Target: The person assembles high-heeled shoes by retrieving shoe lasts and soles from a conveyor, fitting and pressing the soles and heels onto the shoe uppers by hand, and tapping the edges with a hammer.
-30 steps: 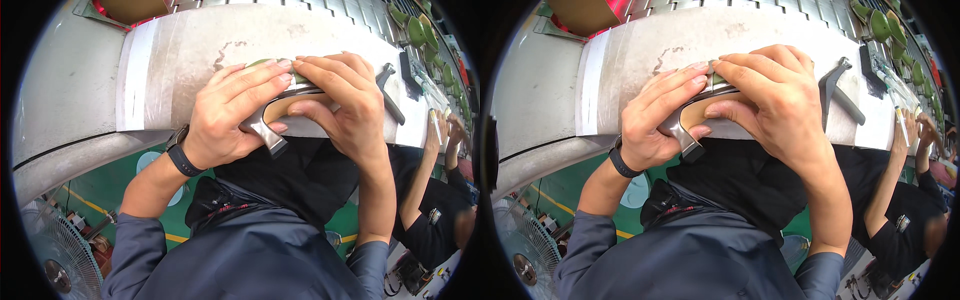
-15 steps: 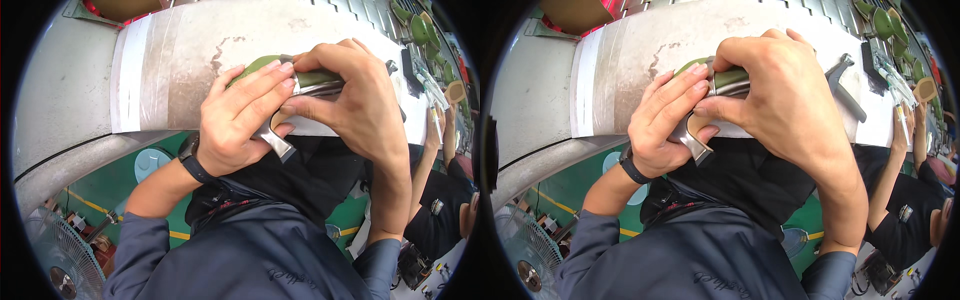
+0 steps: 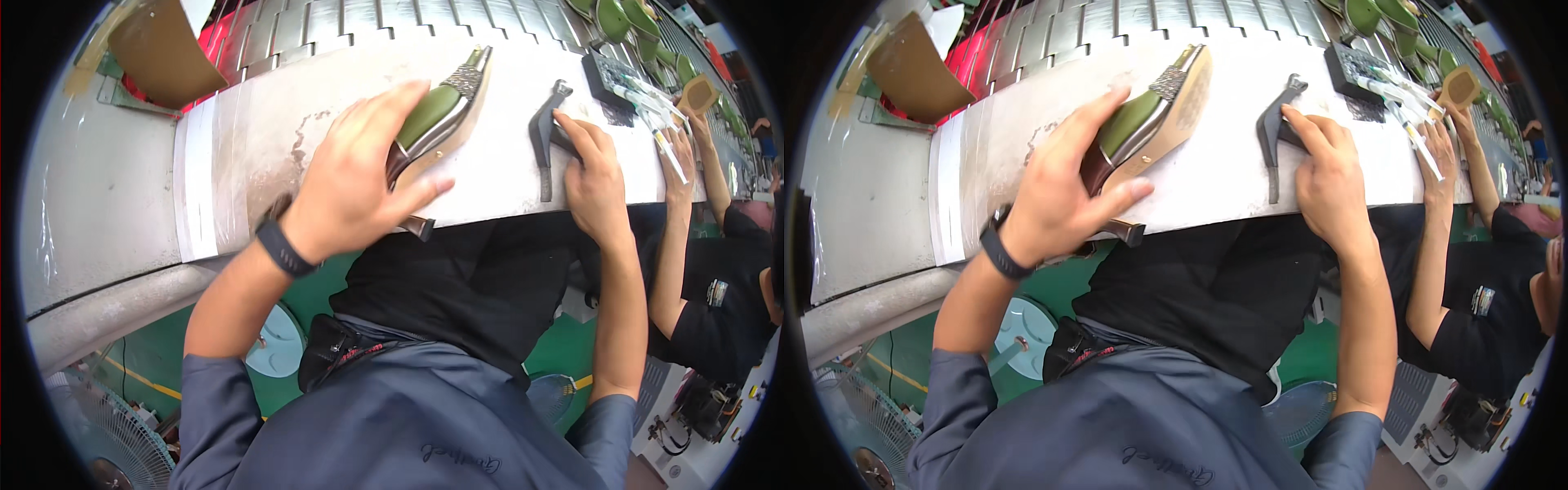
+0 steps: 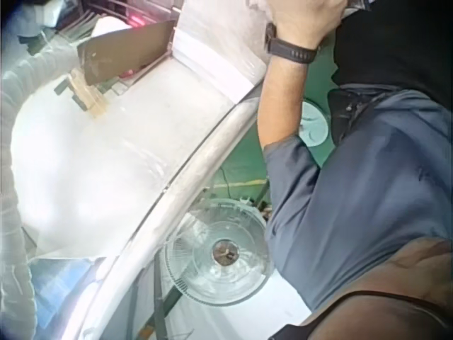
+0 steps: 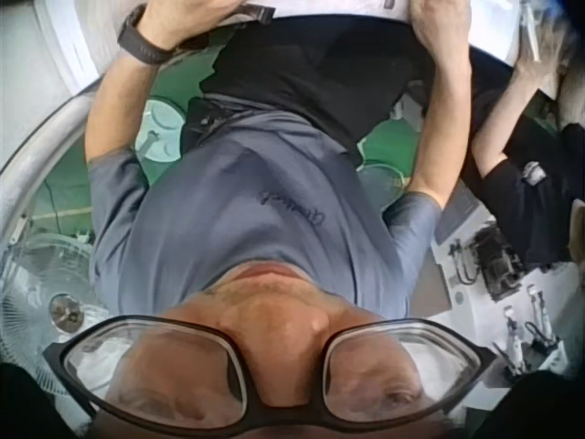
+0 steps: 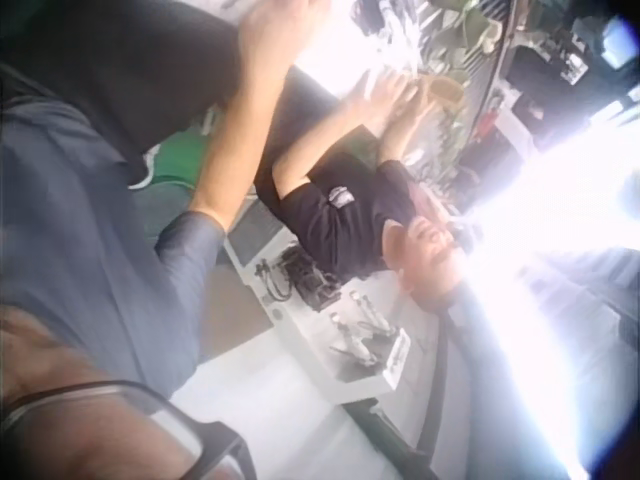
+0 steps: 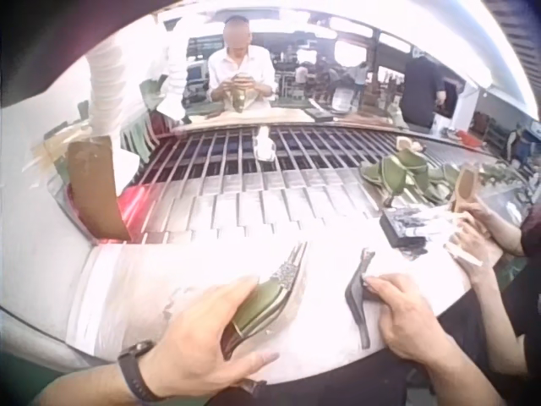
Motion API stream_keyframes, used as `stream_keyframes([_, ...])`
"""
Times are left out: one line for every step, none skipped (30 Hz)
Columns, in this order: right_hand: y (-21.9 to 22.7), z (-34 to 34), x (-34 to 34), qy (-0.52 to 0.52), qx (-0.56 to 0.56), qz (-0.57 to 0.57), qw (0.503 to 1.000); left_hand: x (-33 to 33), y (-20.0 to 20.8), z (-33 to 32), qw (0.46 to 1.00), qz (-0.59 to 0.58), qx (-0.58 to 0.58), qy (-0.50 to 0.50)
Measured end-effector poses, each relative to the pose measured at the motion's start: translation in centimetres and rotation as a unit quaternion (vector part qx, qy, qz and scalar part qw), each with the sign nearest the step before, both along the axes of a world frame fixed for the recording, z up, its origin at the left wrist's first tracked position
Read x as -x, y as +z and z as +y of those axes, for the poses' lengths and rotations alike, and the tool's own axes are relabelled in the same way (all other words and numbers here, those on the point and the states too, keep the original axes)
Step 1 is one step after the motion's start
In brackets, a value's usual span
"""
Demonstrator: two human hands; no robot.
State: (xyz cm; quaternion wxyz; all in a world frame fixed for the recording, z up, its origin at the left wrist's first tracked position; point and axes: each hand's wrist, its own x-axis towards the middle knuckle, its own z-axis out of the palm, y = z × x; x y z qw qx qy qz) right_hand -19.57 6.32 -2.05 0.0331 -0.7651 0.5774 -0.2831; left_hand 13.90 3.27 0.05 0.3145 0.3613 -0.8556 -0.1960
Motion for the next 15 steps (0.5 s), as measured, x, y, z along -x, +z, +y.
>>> stream_keyframes([0.8,-0.1,-0.5,0.005,-0.016,0.040,0.999,0.9,0.0,-1.3,1.000,0.005,-0.010,-0.013])
stream_keyframes([1.2,-0.3,-0.9,0.010,-0.032,0.079,0.996,1.7,0.1,-2.3,1.000,0.009,-0.018,-0.024])
stream_keyframes([0.9,-0.5,-1.1,-0.010,-0.063,0.070,0.995,2.2,0.2,-2.7,0.999,0.005,-0.016,-0.030])
stream_keyframes([0.9,-0.5,-1.7,-0.043,-0.061,0.083,0.994,2.7,0.4,-3.2,0.998,-0.013,-0.047,-0.047])
stream_keyframes([1.0,-0.7,-2.1,-0.043,-0.078,0.020,0.996,2.9,0.6,-3.7,0.995,-0.034,-0.078,-0.060])
stream_keyframes([1.2,-1.0,-2.5,-0.041,-0.096,-0.045,0.994,3.0,0.6,-3.9,0.994,-0.040,-0.076,-0.063])
stream_keyframes([1.4,-0.8,-2.9,-0.023,-0.106,-0.115,0.987,2.9,0.6,-3.9,0.994,-0.031,-0.078,-0.067])
stream_keyframes([1.7,-0.5,-3.7,-0.003,-0.116,-0.186,0.976,2.8,0.4,-3.9,0.994,-0.022,-0.081,-0.069])
stream_keyframes([2.4,0.0,-4.9,-0.005,-0.180,-0.396,0.900,2.9,0.4,-4.0,0.994,-0.015,-0.088,-0.071])
stream_keyframes([2.6,0.4,-5.5,-0.002,-0.154,-0.488,0.859,3.2,0.6,-4.0,0.993,-0.018,-0.089,-0.074])
stream_keyframes([1.8,0.7,-5.9,-0.007,-0.142,-0.563,0.814,3.5,0.4,-4.1,0.993,-0.020,-0.089,-0.078])
stream_keyframes([0.9,0.8,-6.2,-0.013,-0.129,-0.634,0.762,3.8,0.1,-4.3,0.992,-0.023,-0.090,-0.081])
stream_keyframes([1.3,0.4,-7.6,-0.006,-0.132,-0.632,0.763,3.4,0.5,-4.2,0.993,-0.012,-0.086,-0.082])
stream_keyframes([1.1,0.1,-8.8,-0.041,-0.128,-0.706,0.695,3.5,0.4,-4.4,0.992,-0.015,-0.089,-0.084])
stream_keyframes([0.8,0.0,-9.4,-0.075,-0.123,-0.772,0.619,3.7,0.3,-4.5,0.992,-0.013,-0.080,-0.093])
